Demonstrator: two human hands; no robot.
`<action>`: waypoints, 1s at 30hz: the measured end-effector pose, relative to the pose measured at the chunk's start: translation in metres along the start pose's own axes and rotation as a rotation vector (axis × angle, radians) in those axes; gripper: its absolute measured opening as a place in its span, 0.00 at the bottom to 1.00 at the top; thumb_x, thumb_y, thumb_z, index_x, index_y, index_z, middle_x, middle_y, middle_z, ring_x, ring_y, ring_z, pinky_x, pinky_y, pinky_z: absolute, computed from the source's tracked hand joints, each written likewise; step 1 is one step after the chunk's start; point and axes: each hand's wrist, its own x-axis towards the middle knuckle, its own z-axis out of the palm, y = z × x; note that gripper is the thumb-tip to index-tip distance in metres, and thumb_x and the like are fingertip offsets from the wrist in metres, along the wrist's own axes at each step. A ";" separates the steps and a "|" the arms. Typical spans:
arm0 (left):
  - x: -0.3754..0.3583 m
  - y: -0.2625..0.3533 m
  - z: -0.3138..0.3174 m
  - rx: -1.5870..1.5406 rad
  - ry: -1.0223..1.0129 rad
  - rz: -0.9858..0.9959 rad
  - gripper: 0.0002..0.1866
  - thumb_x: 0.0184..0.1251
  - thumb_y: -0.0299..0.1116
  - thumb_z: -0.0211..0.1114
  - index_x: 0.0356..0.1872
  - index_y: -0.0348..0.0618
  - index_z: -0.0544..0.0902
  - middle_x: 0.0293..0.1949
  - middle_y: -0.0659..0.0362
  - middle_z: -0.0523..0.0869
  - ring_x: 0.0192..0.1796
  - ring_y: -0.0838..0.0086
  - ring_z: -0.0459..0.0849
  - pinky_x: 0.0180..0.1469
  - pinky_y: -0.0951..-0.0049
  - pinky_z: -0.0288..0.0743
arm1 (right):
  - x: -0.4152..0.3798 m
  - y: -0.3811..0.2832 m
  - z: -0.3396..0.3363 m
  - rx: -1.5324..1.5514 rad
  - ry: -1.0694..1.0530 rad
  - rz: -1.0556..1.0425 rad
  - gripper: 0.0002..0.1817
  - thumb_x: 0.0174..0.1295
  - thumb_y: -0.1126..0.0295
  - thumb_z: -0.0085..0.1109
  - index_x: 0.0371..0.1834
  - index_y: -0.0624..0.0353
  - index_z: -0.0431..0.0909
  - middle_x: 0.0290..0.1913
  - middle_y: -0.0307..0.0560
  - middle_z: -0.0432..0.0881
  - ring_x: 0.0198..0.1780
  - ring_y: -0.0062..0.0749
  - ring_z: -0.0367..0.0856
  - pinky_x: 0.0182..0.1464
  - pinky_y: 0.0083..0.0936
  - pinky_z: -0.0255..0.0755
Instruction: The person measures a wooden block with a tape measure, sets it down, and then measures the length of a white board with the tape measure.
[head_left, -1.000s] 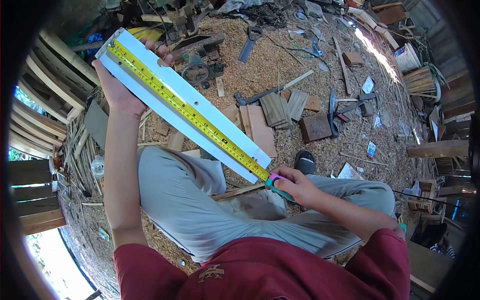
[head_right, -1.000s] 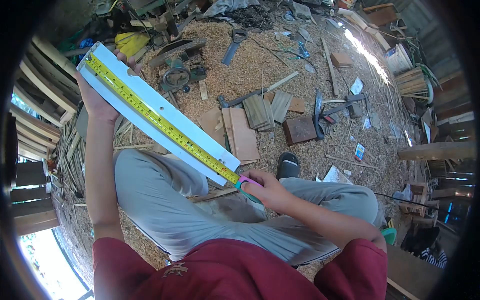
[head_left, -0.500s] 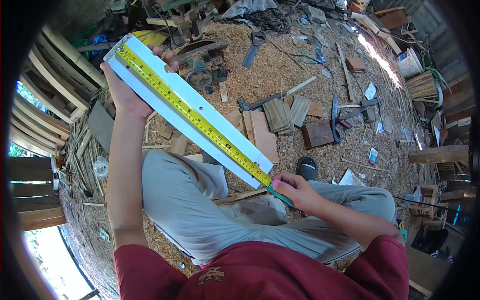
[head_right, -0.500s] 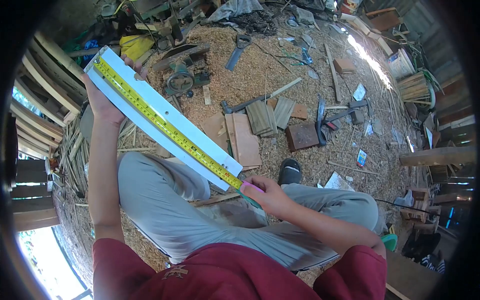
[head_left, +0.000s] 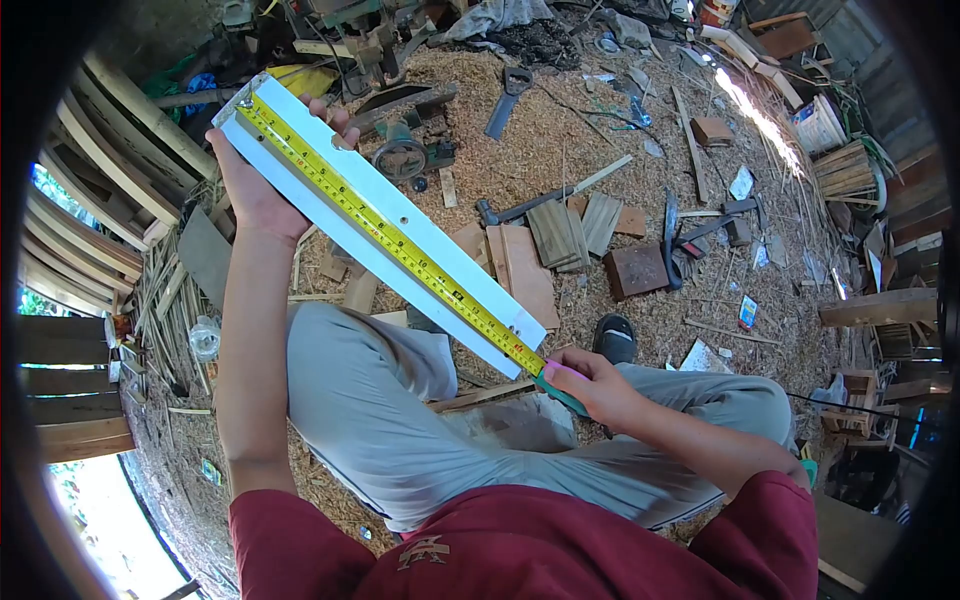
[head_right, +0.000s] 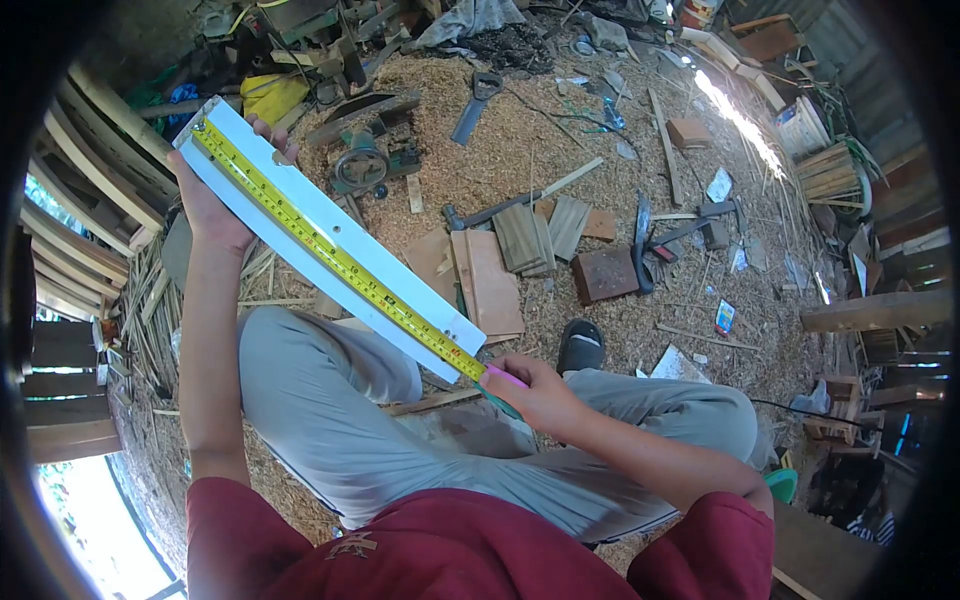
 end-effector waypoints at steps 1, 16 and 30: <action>-0.001 -0.001 0.003 0.009 0.039 0.004 0.60 0.62 0.87 0.22 0.59 0.35 0.72 0.49 0.49 0.76 0.55 0.49 0.74 0.59 0.47 0.72 | 0.000 0.002 -0.001 0.006 -0.001 0.004 0.17 0.73 0.56 0.63 0.45 0.61 0.82 0.36 0.32 0.77 0.37 0.14 0.70 0.38 0.20 0.65; -0.001 0.001 -0.001 -0.113 0.018 -0.010 0.58 0.65 0.86 0.26 0.60 0.36 0.76 0.48 0.47 0.82 0.56 0.46 0.80 0.64 0.43 0.76 | -0.002 0.001 0.001 0.035 -0.011 0.043 0.17 0.76 0.57 0.59 0.52 0.60 0.81 0.42 0.37 0.84 0.41 0.17 0.78 0.45 0.18 0.71; -0.001 0.003 0.009 -0.127 0.061 -0.007 0.57 0.64 0.87 0.25 0.58 0.39 0.78 0.52 0.47 0.82 0.60 0.47 0.81 0.61 0.48 0.76 | -0.006 0.000 0.003 0.034 0.004 0.056 0.16 0.77 0.58 0.58 0.53 0.61 0.80 0.45 0.40 0.86 0.45 0.18 0.80 0.49 0.19 0.72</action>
